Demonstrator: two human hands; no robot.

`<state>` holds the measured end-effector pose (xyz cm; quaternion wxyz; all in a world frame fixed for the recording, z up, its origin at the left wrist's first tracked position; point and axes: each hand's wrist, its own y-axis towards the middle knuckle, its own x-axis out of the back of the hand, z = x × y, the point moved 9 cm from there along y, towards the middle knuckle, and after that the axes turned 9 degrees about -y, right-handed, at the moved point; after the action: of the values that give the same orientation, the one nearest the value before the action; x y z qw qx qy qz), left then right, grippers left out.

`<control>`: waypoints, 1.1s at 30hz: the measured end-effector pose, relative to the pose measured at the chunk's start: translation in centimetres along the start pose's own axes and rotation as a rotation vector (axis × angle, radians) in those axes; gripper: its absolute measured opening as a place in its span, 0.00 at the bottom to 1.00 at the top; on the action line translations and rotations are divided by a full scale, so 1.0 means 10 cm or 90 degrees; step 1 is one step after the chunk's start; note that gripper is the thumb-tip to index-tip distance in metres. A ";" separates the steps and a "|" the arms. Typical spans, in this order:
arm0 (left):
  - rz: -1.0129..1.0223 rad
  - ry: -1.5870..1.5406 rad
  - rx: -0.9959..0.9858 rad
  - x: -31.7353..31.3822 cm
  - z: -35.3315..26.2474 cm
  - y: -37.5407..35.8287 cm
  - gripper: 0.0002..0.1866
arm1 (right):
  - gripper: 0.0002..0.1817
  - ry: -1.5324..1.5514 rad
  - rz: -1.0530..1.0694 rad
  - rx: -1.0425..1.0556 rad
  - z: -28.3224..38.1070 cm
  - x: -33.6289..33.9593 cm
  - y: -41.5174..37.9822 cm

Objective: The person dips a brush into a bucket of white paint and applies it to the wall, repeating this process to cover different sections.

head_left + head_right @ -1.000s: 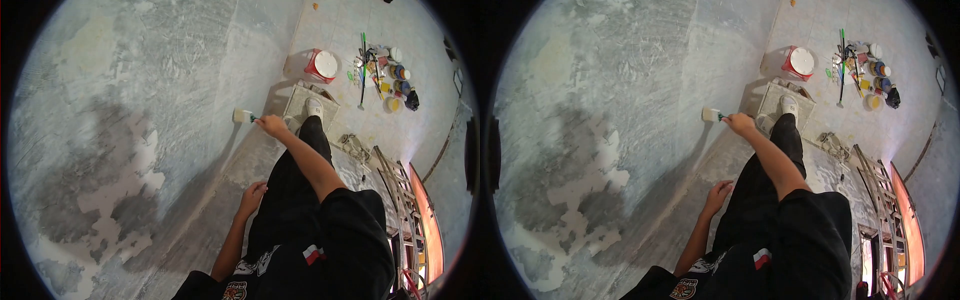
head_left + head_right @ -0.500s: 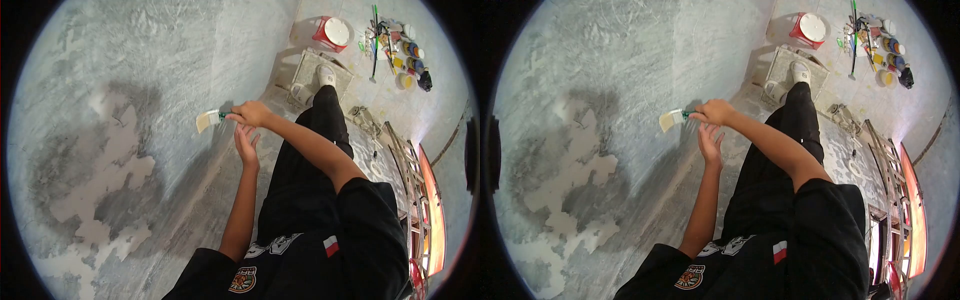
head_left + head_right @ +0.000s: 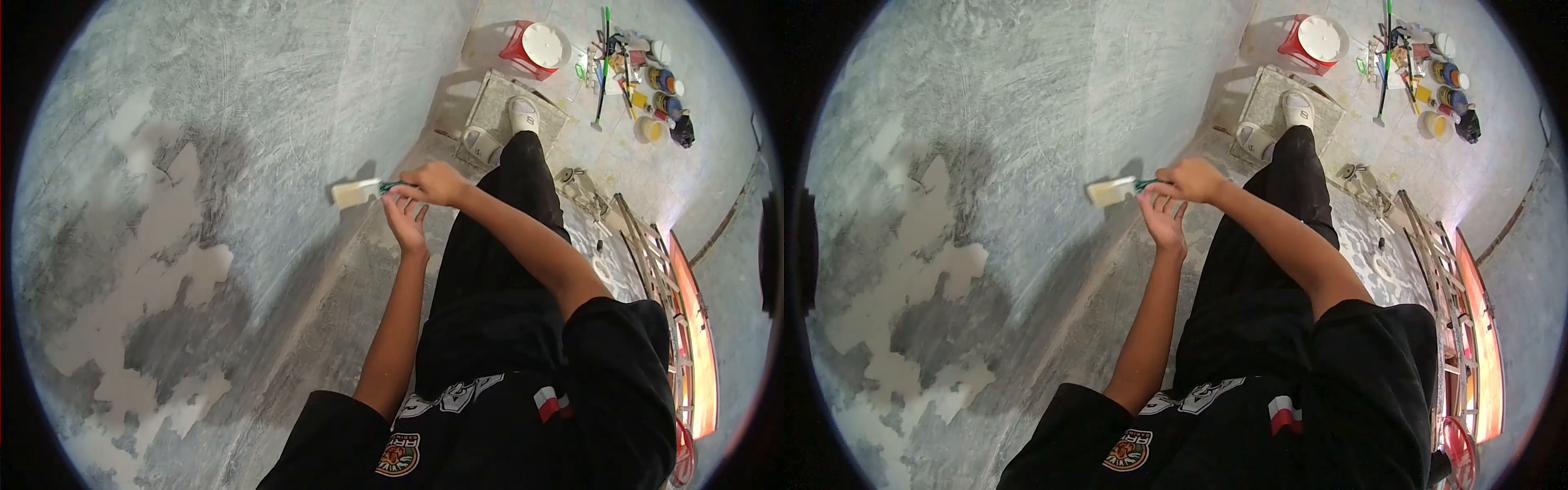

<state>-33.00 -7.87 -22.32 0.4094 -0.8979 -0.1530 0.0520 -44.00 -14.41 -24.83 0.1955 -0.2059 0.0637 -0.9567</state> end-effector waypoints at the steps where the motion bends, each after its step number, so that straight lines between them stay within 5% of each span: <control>1: -0.017 -0.031 -0.048 0.06 -0.05 -0.04 0.43 | 0.32 0.006 -0.017 0.063 0.20 0.00 0.06; 8: -0.089 -0.020 -0.036 0.40 -0.12 0.10 0.47 | 0.33 -0.016 0.045 -0.009 0.19 -0.55 0.55; 14: -0.062 0.052 0.017 0.44 0.06 0.17 0.53 | 0.31 0.017 -0.054 -0.289 -0.71 -0.71 -0.02; 20: -0.050 0.030 0.029 0.55 0.29 0.09 0.51 | 0.32 -0.016 0.027 -0.082 -0.28 -0.52 -0.24; 26: -0.030 0.013 -0.033 0.50 0.28 0.00 0.48 | 0.32 0.016 -0.022 0.124 0.48 -0.54 0.40; 30: -0.049 0.042 0.002 0.58 0.28 0.10 0.50 | 0.31 -0.057 -0.040 0.071 0.09 -0.66 0.58; 33: -0.023 0.080 0.007 0.61 0.32 0.15 0.48 | 0.33 -0.074 -0.001 -0.206 -0.71 -0.75 0.37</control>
<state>-27.59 -4.53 -25.35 0.4239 -0.8943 -0.1431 -0.0112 -39.36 -14.53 -34.76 0.1622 -0.2900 0.2053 -0.9206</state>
